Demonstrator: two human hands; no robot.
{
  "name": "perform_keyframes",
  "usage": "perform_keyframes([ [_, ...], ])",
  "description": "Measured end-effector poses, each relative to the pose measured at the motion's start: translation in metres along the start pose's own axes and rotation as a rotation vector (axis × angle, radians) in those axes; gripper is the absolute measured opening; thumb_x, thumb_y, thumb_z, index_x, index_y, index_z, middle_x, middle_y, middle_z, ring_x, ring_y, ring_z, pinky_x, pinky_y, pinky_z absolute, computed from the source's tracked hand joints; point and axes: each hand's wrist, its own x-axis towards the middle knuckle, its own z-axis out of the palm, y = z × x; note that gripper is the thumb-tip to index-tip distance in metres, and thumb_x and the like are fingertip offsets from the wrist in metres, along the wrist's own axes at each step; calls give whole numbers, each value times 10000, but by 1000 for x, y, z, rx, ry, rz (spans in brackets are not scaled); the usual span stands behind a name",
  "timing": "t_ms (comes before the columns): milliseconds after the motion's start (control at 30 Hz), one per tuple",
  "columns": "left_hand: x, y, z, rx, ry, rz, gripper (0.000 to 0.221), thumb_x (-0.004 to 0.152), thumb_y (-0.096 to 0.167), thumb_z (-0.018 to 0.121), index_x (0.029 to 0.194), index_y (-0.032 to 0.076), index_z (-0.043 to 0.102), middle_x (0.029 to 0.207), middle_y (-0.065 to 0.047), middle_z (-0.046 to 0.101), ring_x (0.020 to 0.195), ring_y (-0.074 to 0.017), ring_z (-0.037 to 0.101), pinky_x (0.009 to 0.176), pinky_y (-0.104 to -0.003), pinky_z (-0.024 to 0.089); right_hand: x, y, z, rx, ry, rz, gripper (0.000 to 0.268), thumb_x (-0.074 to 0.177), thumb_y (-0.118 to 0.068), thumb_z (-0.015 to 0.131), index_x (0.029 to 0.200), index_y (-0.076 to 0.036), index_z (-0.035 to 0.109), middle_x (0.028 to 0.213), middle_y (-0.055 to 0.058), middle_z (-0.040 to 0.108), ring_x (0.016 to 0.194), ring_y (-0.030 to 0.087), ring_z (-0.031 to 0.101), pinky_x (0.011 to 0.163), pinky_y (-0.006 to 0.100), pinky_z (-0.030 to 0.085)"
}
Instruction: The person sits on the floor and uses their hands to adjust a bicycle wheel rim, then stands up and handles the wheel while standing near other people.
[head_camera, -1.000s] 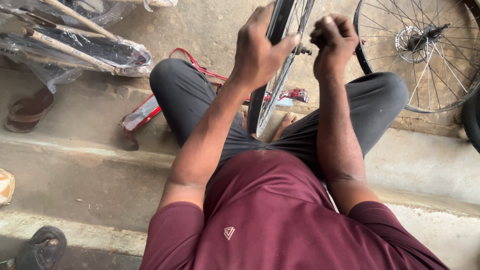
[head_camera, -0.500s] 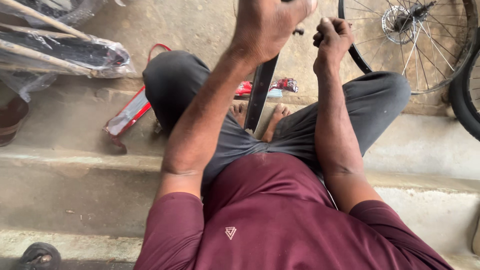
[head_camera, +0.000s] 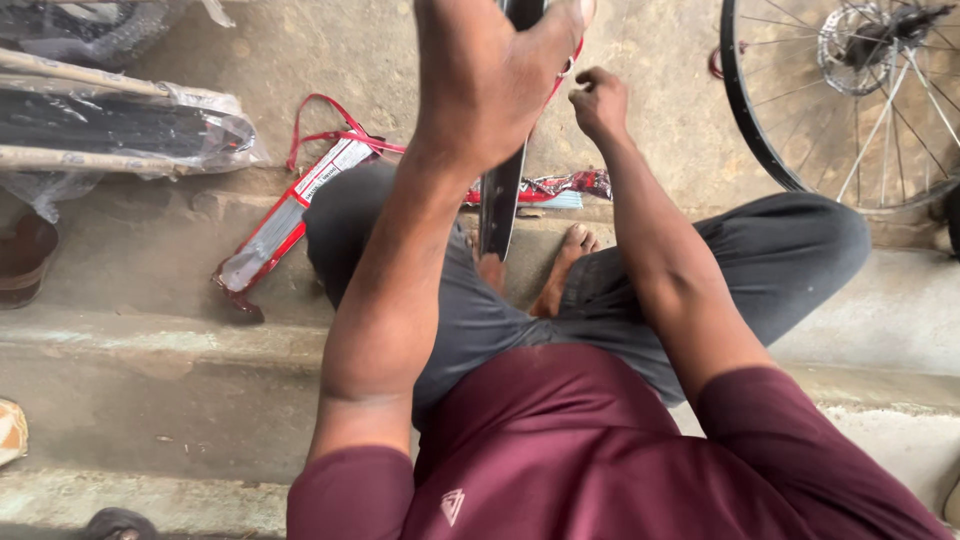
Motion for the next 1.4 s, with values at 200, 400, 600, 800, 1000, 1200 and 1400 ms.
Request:
perform_keyframes([
  [200, 0, 9, -5, -29, -57, -191, 346, 953, 87, 779, 1208, -3, 563, 950, -96, 639, 804, -183, 667, 728, -308, 580, 43, 24, 43, -179, -61, 97, 205, 864, -107, 740, 1032, 10, 737, 853, 170, 725, 761, 269, 691, 703, 374, 555],
  [400, 0, 6, 5, 12, -87, -46, 421, 936, 52, 819, 1222, -12, 517, 1064, -151, 610, 960, -269, 686, 876, -355, 582, 72, 11, 33, -140, -11, 248, 196, 904, -88, 704, 1081, -5, 716, 828, 142, 711, 700, 233, 672, 640, 350, 546],
  [600, -21, 14, 20, 18, -83, -162, 353, 927, 62, 799, 1181, -10, 564, 1008, -140, 638, 913, -260, 702, 835, -360, 593, 70, -13, -18, 247, 184, 355, 194, 943, -69, 668, 1129, -19, 695, 804, 113, 697, 640, 198, 653, 576, 327, 536],
  [800, -42, 35, 33, 71, -72, -95, 331, 843, 35, 761, 1122, -3, 589, 966, -133, 641, 872, -266, 690, 784, -391, 581, 41, -82, -130, 959, 342, 352, 199, 983, -51, 631, 1177, -34, 673, 779, 84, 683, 579, 162, 635, 513, 303, 527],
  [1000, -72, 44, 33, -36, -101, -3, 295, 863, 33, 736, 1119, 4, 592, 932, -97, 645, 830, -203, 697, 746, -348, 598, -31, -169, -242, 1055, 187, -149, 47, 1126, -15, 654, 1132, 31, 645, 899, 107, 686, 715, 210, 685, 630, 364, 580],
  [1200, -84, 34, 41, -74, -128, -63, 231, 862, 38, 700, 1074, 4, 614, 873, -89, 667, 748, -179, 682, 690, -333, 600, -84, -224, -231, 1088, 156, -328, 225, 1034, -89, 757, 1231, -12, 680, 951, 93, 728, 709, 126, 629, 590, 270, 483],
  [1400, -90, 27, 36, 63, -173, -112, 242, 853, 83, 714, 1055, 5, 606, 891, -98, 686, 772, -194, 713, 712, -353, 596, -100, -260, -203, 855, 203, -616, 190, 1021, -104, 728, 1146, -3, 627, 1032, 88, 704, 932, 141, 704, 871, 319, 645],
])
